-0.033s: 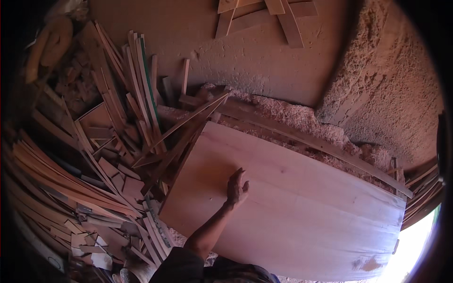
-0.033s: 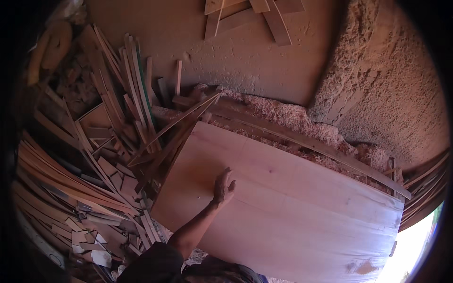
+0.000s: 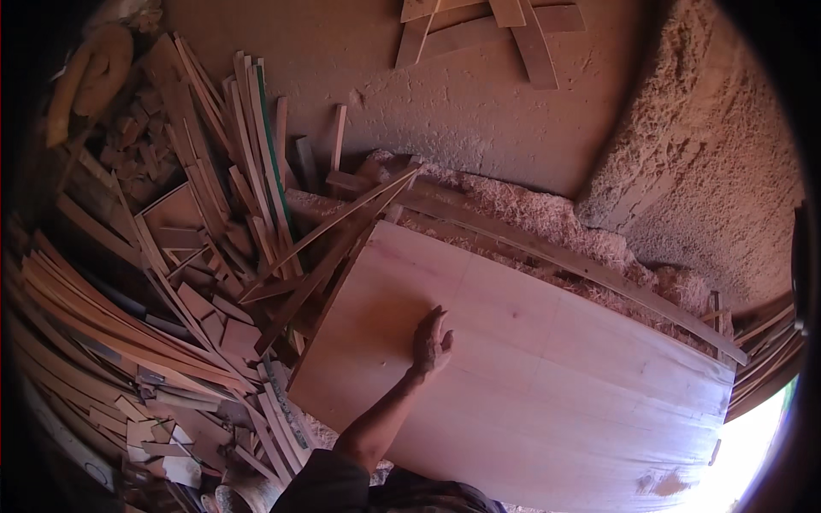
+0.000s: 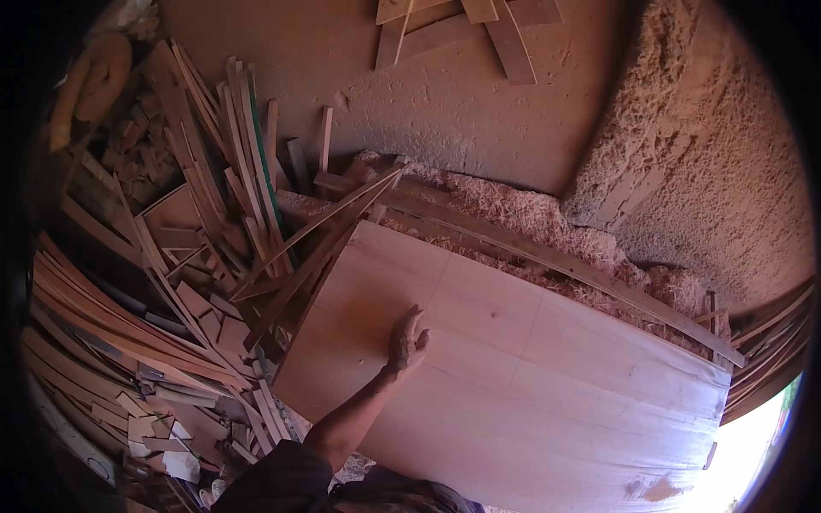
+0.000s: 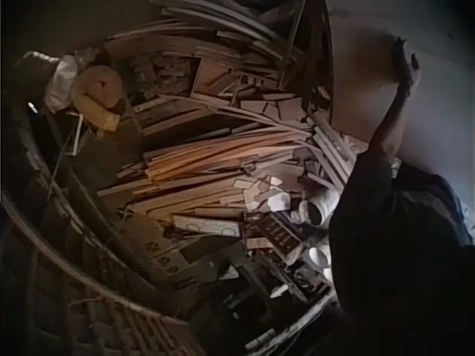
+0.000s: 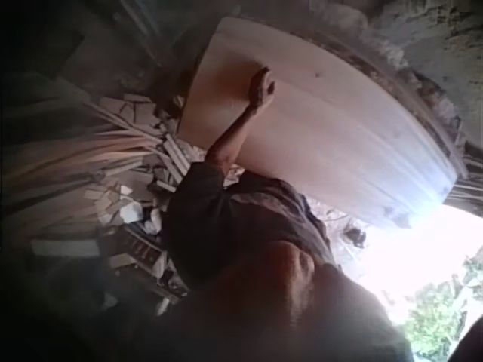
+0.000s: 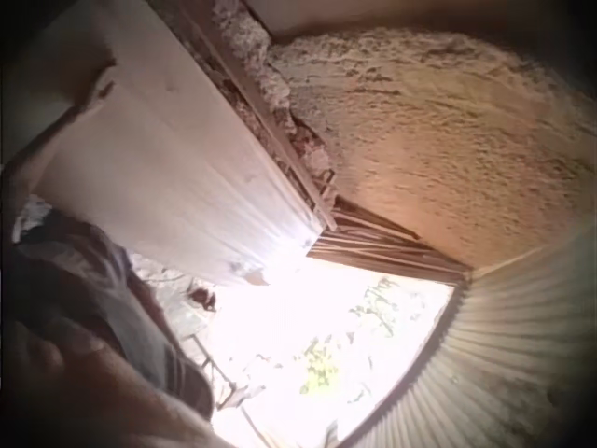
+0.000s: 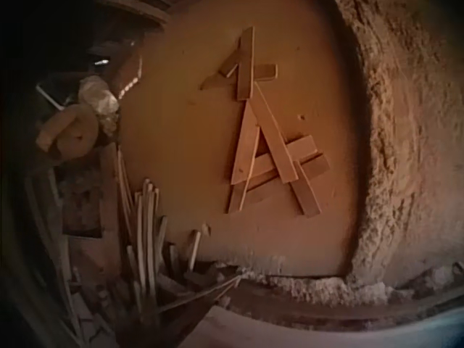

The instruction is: The person marks measurements on a large wooden board with a pencil, uses a hammer to fix a wooden guide rail onto the board, and then uses a handheld router to cut along the edge of the guide.

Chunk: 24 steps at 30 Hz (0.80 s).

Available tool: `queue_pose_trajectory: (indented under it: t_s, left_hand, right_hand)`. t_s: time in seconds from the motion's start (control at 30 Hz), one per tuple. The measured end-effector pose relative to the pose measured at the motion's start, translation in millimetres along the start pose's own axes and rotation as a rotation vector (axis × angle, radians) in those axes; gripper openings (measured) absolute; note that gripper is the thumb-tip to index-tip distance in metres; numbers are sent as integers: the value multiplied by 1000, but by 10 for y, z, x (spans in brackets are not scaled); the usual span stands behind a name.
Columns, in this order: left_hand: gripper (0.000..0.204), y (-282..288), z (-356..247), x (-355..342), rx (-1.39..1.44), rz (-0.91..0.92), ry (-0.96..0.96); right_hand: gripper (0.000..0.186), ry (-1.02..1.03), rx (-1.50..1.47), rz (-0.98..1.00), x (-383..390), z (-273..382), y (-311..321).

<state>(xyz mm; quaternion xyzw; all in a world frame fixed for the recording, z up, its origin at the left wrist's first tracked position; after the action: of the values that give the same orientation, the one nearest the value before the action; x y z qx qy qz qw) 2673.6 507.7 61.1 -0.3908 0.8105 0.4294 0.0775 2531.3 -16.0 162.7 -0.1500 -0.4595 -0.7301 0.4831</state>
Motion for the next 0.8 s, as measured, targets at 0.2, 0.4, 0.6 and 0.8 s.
queue_pose_trajectory:
  t_s: [0.2,0.4,0.6,0.8]
  left_hand:
    - [46,-11,-143,-139,-17,55,-80]
    - [36,156,724,-379,265,-218,180]
    - [49,1401,2476,-1160,-507,-79,330]
    - [47,1773,2964,-992,-624,133,243]
  right_hand:
    - [24,322,186,-292,-1072,532,1148]
    - [32,604,514,-796,-3235,1426,2740]
    - [79,306,601,-798,-4901,776,3593]
    - [88,-14,468,-552,-5320,1285,3773]
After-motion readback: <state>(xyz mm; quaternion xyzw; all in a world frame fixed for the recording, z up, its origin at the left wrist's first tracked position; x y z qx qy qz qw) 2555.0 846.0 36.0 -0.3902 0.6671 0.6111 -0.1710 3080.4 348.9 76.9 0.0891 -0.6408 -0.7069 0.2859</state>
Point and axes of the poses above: each hand's wrist, its own x-axis away from the middle knuckle, its own y-axis out of the back of the hand, z = x × y, the point moved 1 cm from there along -x, towards the middle knuckle, and after that the axes turned 1 degree about y, right-handed, at the moved point
